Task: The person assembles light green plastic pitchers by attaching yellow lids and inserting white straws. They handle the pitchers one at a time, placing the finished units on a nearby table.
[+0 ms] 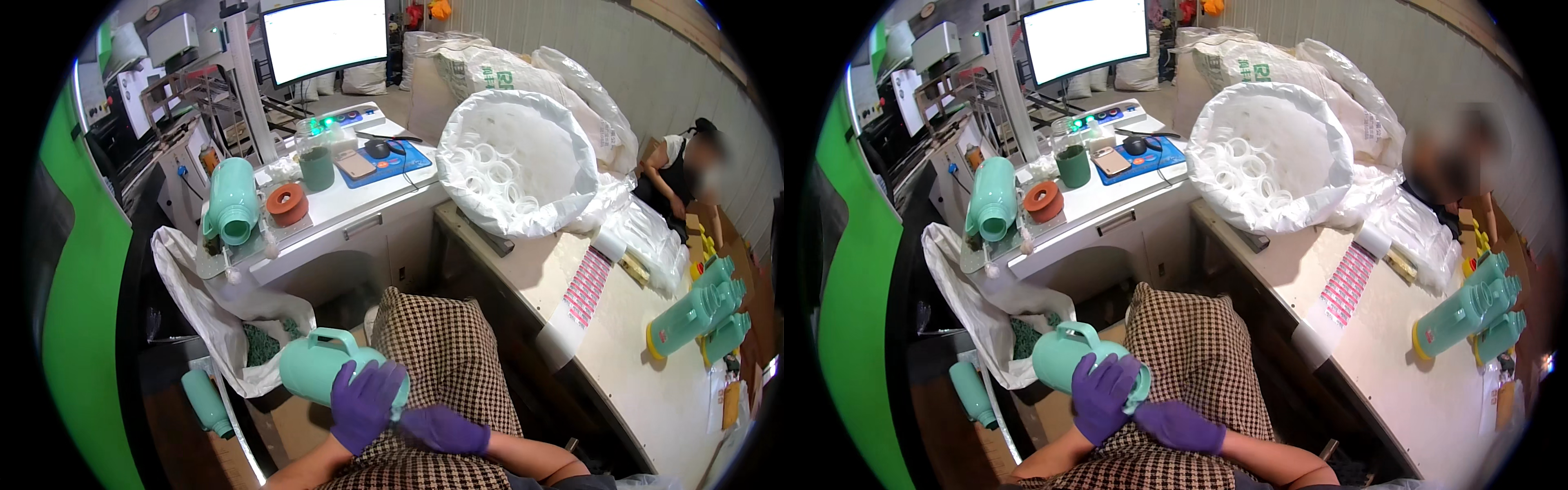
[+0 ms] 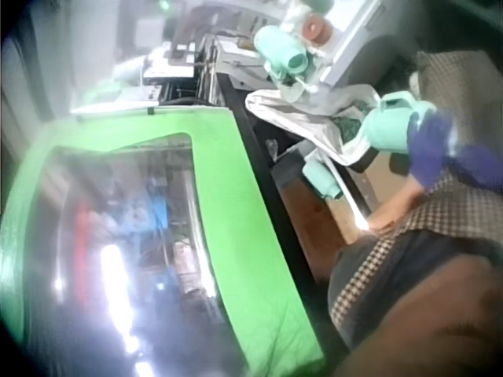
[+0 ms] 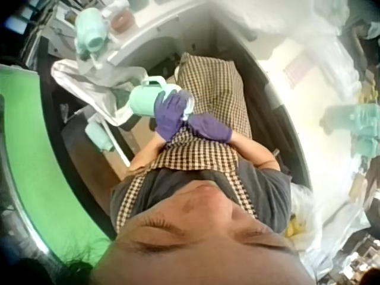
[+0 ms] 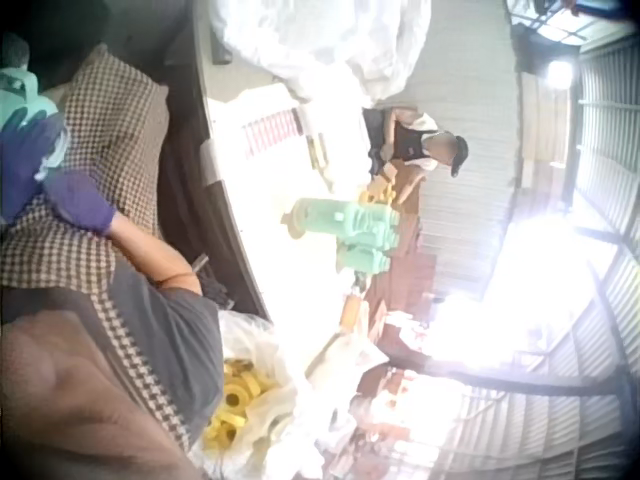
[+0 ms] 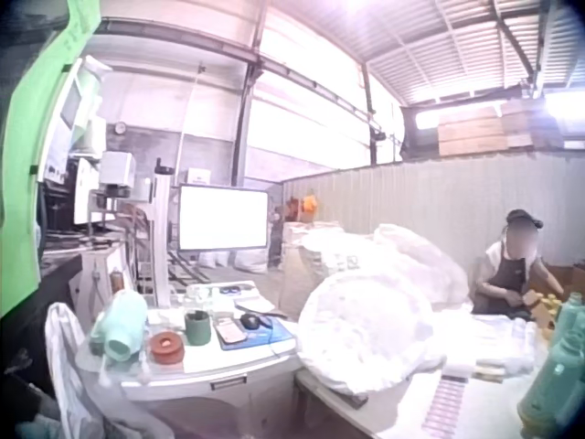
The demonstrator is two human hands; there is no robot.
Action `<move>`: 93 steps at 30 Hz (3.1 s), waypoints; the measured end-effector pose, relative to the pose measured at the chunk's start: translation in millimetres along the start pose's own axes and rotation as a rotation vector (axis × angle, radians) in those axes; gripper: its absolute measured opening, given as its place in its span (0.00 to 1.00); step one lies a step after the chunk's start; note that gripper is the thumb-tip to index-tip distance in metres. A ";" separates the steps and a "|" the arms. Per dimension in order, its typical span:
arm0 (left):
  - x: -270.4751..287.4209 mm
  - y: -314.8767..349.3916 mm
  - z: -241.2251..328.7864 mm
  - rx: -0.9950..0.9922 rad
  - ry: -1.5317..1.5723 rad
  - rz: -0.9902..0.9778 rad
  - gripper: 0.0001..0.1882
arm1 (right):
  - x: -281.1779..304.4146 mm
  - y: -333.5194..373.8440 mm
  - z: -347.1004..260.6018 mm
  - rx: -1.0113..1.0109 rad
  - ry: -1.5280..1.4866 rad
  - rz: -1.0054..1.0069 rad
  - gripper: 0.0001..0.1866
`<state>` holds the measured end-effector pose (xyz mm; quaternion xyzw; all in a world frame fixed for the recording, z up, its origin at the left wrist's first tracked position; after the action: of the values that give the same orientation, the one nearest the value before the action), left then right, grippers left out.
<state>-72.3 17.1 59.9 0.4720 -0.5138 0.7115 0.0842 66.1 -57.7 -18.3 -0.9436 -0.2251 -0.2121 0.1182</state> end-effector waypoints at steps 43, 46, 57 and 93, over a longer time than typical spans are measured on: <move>17.6 77.4 -67.6 0.541 0.286 0.112 0.45 | 361.9 -90.5 -10.8 0.251 0.806 0.895 0.07; 20.1 69.4 -74.1 0.467 0.244 0.108 0.49 | 218.9 -93.1 -44.0 0.521 0.407 0.629 0.08; 6.6 35.7 -65.7 0.266 0.242 0.101 0.53 | 32.6 -89.3 -41.6 0.343 0.294 0.280 0.13; 3.0 63.9 4.0 -0.633 -0.068 -0.196 0.21 | 266.9 132.1 50.5 -0.033 0.771 1.401 0.09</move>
<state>-110.2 -16.5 20.6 0.4929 -0.6642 0.4888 0.2774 362.2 -56.6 41.4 -0.7275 0.4798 -0.4033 0.2793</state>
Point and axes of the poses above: each hand's wrist, its own y-axis away from the middle knuckle, its own x-axis out of the back of the hand, z = x × y, the point moved 3 cm from there along -y, towards the middle knuckle, and after that the axes turned 3 degrees about z, right-handed, at the moved point
